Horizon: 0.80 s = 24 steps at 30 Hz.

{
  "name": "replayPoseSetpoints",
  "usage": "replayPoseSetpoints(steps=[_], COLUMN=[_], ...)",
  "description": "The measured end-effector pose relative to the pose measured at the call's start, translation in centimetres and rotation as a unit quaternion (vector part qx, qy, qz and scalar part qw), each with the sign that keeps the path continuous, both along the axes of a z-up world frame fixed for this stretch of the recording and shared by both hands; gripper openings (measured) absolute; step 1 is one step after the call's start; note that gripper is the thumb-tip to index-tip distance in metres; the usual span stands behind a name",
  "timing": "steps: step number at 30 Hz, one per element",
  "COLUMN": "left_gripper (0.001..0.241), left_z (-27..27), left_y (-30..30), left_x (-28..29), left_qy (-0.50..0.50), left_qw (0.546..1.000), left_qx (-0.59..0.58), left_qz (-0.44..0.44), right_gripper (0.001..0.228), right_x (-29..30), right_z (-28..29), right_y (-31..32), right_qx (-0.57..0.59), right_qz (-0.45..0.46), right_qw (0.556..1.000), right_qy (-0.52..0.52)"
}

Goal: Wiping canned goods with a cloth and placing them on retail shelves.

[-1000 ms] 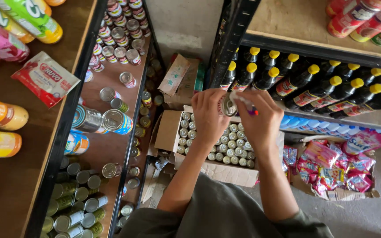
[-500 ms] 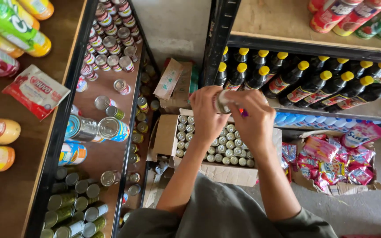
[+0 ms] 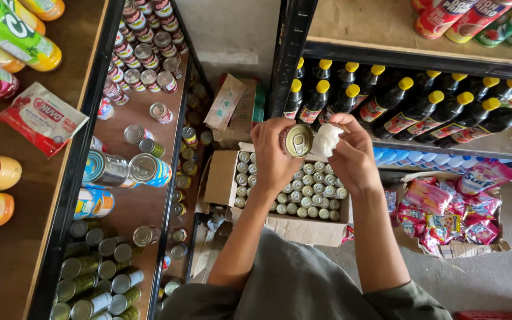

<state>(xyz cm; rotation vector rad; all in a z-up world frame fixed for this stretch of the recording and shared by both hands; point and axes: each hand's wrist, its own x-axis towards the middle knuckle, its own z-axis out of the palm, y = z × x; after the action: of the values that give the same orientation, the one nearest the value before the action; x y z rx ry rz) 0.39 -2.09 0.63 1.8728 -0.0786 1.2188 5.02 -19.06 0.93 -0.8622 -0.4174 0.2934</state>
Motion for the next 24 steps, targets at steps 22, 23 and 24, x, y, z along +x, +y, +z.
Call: replayPoseSetpoints(steps=[22, 23, 24], left_gripper=[0.051, 0.046, 0.042], left_z=[-1.5, -3.5, -5.8], left_y=[4.0, 4.8, 5.5], left_x=[-0.6, 0.5, 1.2], left_qy=[0.08, 0.079, 0.066], left_qw=[0.993, 0.883, 0.636], left_qx=[-0.09, -0.428, -0.7], left_qz=[-0.002, -0.175, -0.318], right_gripper=[0.018, 0.017, 0.016], right_x=[-3.0, -2.9, -3.1], right_z=[8.4, 8.3, 8.2], right_y=[4.7, 5.0, 5.3], right_qx=[-0.335, -0.328, -0.323], right_qz=[-0.269, -0.259, -0.245], right_qw=[0.821, 0.825, 0.831], right_qy=[-0.376, -0.38, -0.381])
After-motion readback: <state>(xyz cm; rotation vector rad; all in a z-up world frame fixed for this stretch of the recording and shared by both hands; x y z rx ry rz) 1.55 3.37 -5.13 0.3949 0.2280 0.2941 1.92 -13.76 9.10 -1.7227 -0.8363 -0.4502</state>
